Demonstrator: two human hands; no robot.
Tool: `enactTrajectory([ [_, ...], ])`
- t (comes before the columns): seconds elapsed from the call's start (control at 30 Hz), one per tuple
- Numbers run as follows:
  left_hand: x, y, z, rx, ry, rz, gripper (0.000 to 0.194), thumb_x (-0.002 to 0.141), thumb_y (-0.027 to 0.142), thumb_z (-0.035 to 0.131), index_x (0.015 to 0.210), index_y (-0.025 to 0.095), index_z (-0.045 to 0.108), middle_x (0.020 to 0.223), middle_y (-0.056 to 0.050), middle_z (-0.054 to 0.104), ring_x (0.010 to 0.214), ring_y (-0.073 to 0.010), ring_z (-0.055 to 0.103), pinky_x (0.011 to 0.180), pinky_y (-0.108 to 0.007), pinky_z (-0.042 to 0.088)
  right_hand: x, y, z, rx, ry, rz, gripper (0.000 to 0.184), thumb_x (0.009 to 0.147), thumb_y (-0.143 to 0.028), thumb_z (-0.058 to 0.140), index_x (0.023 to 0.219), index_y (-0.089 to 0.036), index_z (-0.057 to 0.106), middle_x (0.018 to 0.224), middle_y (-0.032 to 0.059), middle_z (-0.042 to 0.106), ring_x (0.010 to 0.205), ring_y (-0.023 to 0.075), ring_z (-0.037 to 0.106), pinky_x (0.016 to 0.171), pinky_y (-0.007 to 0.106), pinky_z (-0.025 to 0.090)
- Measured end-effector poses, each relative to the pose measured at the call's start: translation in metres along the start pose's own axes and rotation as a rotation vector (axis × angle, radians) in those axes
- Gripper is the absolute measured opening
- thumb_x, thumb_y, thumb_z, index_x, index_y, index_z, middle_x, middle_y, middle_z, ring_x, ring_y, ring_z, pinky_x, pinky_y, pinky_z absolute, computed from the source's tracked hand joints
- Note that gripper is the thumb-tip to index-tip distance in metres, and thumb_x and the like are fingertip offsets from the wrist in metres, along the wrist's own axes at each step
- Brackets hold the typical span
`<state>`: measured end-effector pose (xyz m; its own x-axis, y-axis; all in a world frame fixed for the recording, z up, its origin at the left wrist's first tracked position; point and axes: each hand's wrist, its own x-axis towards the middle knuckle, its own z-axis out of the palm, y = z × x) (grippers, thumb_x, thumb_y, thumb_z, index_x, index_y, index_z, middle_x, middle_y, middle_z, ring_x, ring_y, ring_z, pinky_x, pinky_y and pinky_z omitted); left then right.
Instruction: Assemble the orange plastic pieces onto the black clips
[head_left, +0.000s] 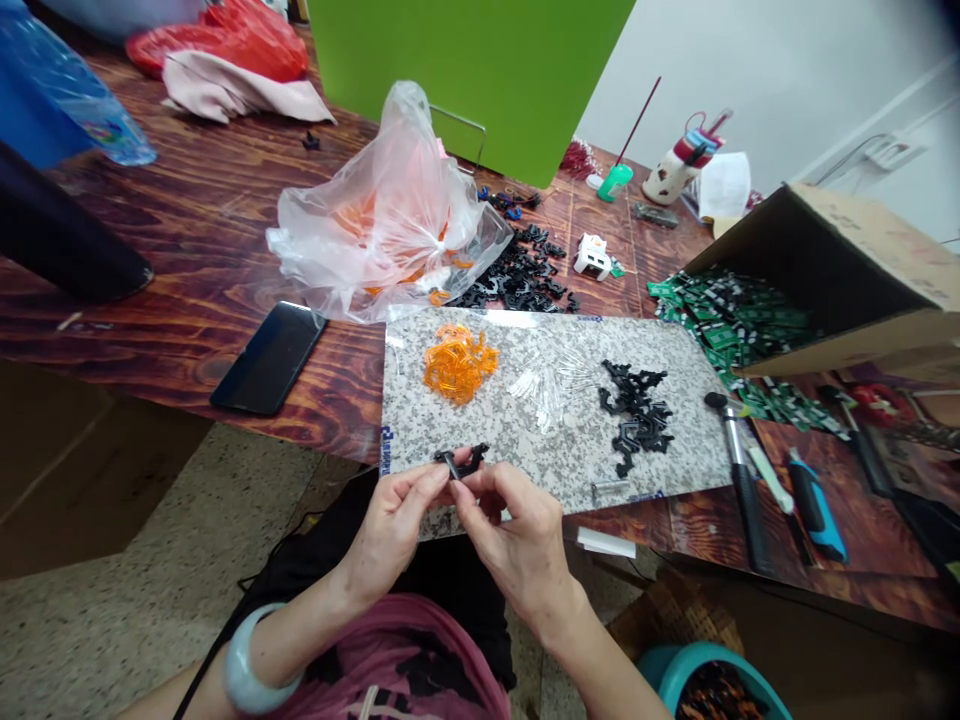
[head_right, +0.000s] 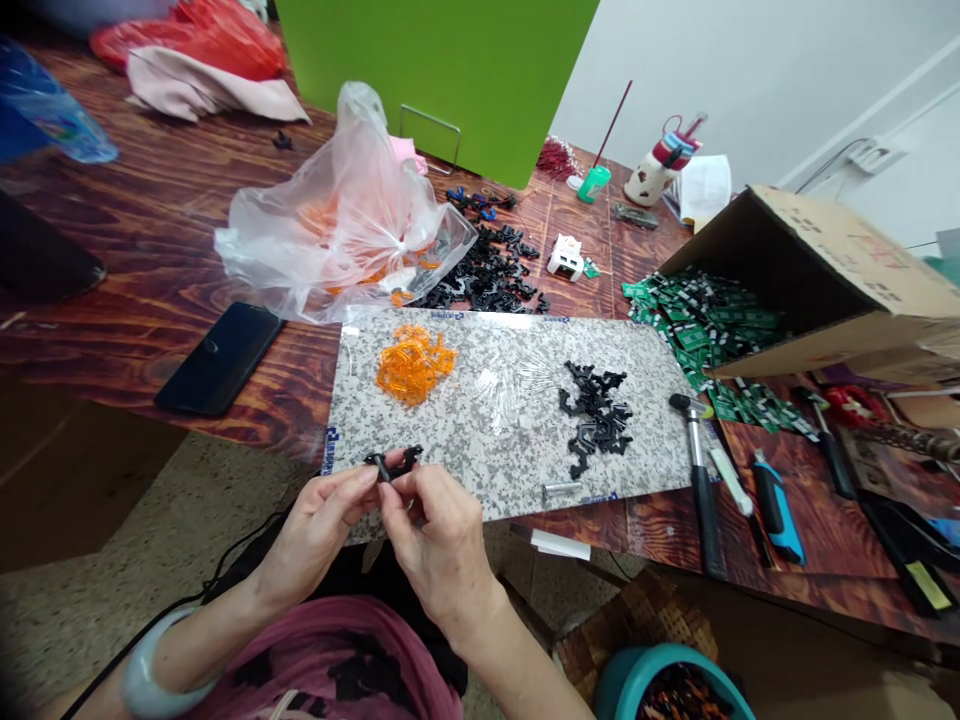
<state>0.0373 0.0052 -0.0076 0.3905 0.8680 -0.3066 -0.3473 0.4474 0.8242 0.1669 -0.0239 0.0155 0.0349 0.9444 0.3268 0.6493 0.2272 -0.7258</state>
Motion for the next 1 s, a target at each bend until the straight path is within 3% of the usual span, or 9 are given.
enactTrajectory([
  [0.4,0.000,0.003,0.000,0.304,0.050,0.054,0.030,0.086,0.034,0.054,0.067,0.014,0.067,0.067,0.001,0.062,0.069,-0.0134,0.054,0.072,-0.022,0.045,0.001,-0.002,0.003,0.017,-0.002,0.032,0.013,0.082,-0.014,0.057,0.069,-0.016,0.055,0.061,-0.0009,0.057,0.051,0.0075,0.052,0.052,0.017,0.042],
  [0.73,0.004,0.011,0.002,0.468,0.109,0.161,0.027,0.083,0.028,0.054,0.064,0.013,0.066,0.067,-0.002,0.067,0.069,-0.0160,0.059,0.068,-0.023,0.045,0.000,-0.006,-0.002,0.241,-0.126,0.269,0.006,0.085,-0.019,0.054,0.088,-0.016,0.058,0.073,0.0010,0.064,0.057,0.0081,0.059,0.056,0.017,0.047],
  [1.0,0.001,0.008,-0.005,0.650,0.055,0.227,0.031,0.086,0.029,0.050,0.063,0.013,0.061,0.057,0.001,0.054,0.058,-0.0122,0.051,0.056,-0.020,0.040,0.007,0.001,-0.012,0.316,-0.221,0.377,0.006,0.083,-0.020,0.058,0.086,-0.019,0.053,0.063,-0.0046,0.058,0.051,0.0063,0.056,0.048,0.013,0.042],
])
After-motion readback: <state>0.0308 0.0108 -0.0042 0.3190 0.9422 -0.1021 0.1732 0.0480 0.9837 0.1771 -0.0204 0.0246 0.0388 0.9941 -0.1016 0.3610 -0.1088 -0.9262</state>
